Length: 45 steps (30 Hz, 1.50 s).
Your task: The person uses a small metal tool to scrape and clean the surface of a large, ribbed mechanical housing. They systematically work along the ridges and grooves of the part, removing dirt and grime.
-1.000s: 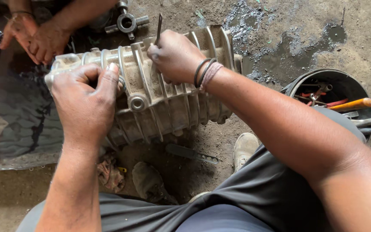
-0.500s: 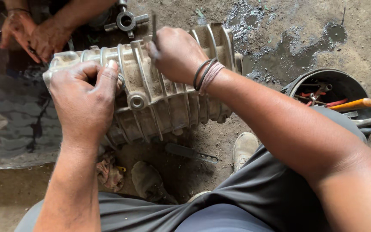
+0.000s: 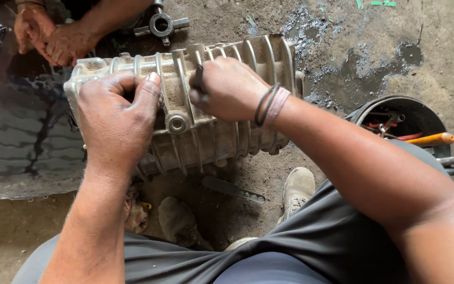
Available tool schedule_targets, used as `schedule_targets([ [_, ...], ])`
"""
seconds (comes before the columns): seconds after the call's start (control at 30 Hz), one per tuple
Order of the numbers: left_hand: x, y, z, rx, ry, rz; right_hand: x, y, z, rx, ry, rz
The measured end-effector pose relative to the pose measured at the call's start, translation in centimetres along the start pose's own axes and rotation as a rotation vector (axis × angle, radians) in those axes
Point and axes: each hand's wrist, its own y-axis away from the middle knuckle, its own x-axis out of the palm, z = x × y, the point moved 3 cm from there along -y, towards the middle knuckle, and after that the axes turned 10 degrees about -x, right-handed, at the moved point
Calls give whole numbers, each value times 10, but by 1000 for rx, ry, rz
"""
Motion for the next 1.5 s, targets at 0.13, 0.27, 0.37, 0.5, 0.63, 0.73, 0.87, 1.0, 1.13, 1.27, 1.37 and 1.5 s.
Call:
schedule_targets([
  [0.13, 1, -1, 2, -56, -9, 2, -4, 13, 8, -107, -175, 8],
  [0.27, -1, -1, 0, -12, -64, -3, -9, 13, 6, -47, -119, 13],
  [0.37, 0, 1, 1, -35, -59, -2, -2, 12, 6, -39, -43, -3],
  [0.5, 0, 3, 2, -118, -92, 19, 17, 23, 1, 168, -620, -47],
  [0.63, -1, 6, -2, -12, -115, -13, 32, 38, -5, 327, -1060, -121],
  [0.73, 0, 11, -2, -109, -129, 7, 28, 46, -1, 191, -674, -210],
  [0.87, -3, 12, -7, -102, -121, 8, 16, 50, 16, -21, -5, -291],
  [1.0, -2, 14, -8, -93, -109, 36, 27, 57, 25, 96, -131, -66],
  [1.13, -3, 21, -12, -28, -137, 28, 35, 60, 26, 90, -832, -405],
  [1.27, -3, 30, -12, 23, -158, 20, 64, 69, 19, 453, -1503, -288],
  [1.37, -2, 30, -10, 13, -166, 22, 62, 74, 15, 435, -1373, -331],
  [1.5, -2, 29, -11, 5, -169, 38, 35, 79, 25, -19, -107, -411],
])
